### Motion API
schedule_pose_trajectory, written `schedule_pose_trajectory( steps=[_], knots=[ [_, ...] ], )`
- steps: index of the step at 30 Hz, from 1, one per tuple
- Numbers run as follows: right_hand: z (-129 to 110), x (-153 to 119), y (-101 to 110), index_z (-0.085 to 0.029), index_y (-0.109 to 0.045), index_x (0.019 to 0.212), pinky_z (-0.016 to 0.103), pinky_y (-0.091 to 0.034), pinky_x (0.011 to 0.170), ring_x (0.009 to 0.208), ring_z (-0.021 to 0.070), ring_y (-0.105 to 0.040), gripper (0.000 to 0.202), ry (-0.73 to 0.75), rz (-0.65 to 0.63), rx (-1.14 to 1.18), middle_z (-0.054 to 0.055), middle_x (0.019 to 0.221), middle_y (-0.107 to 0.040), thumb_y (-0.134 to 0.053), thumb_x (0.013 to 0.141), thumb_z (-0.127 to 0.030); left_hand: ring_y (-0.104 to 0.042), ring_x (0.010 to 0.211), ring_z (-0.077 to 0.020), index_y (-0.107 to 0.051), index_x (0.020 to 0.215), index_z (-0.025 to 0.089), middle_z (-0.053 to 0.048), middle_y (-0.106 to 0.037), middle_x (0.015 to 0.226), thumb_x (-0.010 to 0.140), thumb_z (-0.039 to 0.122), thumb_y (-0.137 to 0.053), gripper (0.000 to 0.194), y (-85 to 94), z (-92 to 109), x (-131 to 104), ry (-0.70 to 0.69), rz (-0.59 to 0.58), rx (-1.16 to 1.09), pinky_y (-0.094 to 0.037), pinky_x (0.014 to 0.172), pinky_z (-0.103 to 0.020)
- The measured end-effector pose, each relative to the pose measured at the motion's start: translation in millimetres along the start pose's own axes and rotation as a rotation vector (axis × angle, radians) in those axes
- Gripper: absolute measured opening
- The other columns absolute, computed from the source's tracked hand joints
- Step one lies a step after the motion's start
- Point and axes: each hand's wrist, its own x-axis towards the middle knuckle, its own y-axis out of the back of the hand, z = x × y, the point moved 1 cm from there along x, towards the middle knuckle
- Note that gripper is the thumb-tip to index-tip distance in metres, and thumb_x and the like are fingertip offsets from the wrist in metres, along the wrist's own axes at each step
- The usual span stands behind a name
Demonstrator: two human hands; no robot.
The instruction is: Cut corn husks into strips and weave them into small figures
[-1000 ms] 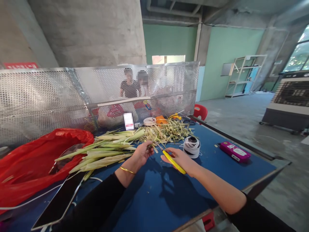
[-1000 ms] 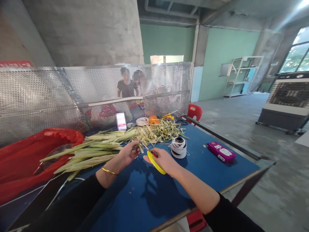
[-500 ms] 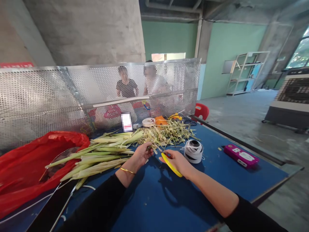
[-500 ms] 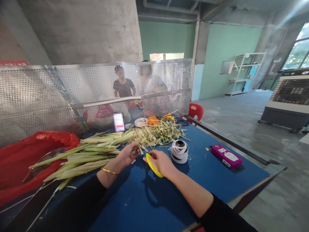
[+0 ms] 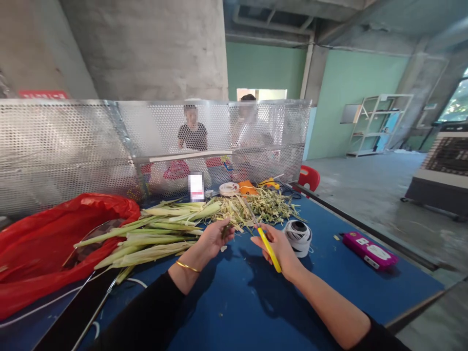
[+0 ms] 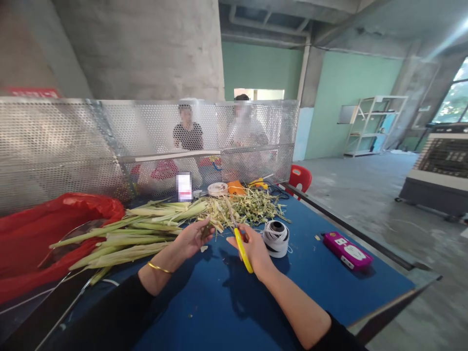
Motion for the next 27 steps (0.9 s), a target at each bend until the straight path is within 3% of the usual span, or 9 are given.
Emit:
schedule_pose_trajectory(
  steps=[5, 11, 14, 18, 22, 27],
  knots=[
    [-16.9, 0.8, -2.7, -0.019, -0.051, 0.113, 0.02, -0.033, 0.043, 0.046, 0.0089, -0.046, 0.06, 0.099, 0.013, 0.175, -0.007, 0.062, -0.049, -0.075, 0.065, -0.045, -0.066, 0.063, -0.0133, -0.063, 0.071, 0.011, -0.007, -0.068, 0.068, 0.081, 0.011, -0.063, 0.009, 13.1, 2.5, -42.5, -0.083, -0.076, -0.068, -0.055, 0.064, -0.022],
    [-51.0, -14.2, -40.4, -0.023, -0.052, 0.113, 0.02, -0.033, 0.045, 0.051, 0.008, -0.042, 0.054, 0.172, -0.18, 0.197, -0.004, 0.07, -0.05, -0.07, 0.071, -0.051, -0.066, 0.066, -0.0108, -0.068, 0.079, 0.013, -0.002, -0.069, 0.074, 0.074, 0.008, -0.069, 0.007, 40.6, 1.8, -79.8, -0.216, 0.093, -0.272, -0.054, 0.061, -0.019],
    [-44.5, -31.2, -54.5, -0.023, -0.054, 0.111, 0.021, -0.03, 0.041, 0.045, 0.0066, -0.037, 0.055, 0.147, -0.282, 0.18, -0.002, 0.072, -0.049, -0.067, 0.07, -0.058, -0.063, 0.059, -0.0088, -0.067, 0.077, 0.012, -0.001, -0.066, 0.067, 0.072, 0.005, -0.07, 0.009, 56.3, 3.3, -86.8, -0.273, 0.158, -0.383, -0.054, 0.06, -0.018],
    [-23.4, -46.3, -60.2, -0.023, -0.058, 0.108, 0.023, -0.034, 0.044, 0.048, 0.0081, -0.037, 0.055, 0.071, -0.293, 0.112, -0.003, 0.07, -0.044, -0.069, 0.068, -0.058, -0.067, 0.065, -0.0119, -0.066, 0.075, 0.012, -0.003, -0.069, 0.07, 0.07, 0.003, -0.069, 0.011, 69.8, 8.0, -88.8, -0.325, 0.192, -0.464, -0.055, 0.067, -0.02],
    [-16.9, -48.4, -62.4, -0.021, -0.061, 0.106, 0.025, -0.044, 0.059, 0.063, 0.0127, -0.045, 0.051, 0.064, -0.266, -0.005, -0.002, 0.071, -0.043, -0.071, 0.066, -0.051, -0.069, 0.073, -0.0139, -0.064, 0.073, 0.014, -0.002, -0.069, 0.073, 0.069, 0.005, -0.068, 0.01, 71.2, 8.6, -89.8, -0.342, 0.165, -0.463, -0.054, 0.068, -0.019],
    [-18.5, -43.7, -59.8, -0.02, -0.06, 0.109, 0.023, -0.044, 0.058, 0.062, 0.0128, -0.044, 0.049, 0.08, -0.298, -0.203, -0.001, 0.07, -0.048, -0.072, 0.065, -0.04, -0.067, 0.068, -0.012, -0.064, 0.076, 0.016, -0.001, -0.07, 0.075, 0.071, 0.009, -0.067, 0.009, 67.4, 3.0, -91.0, -0.303, 0.138, -0.477, -0.053, 0.067, -0.02]
  ],
)
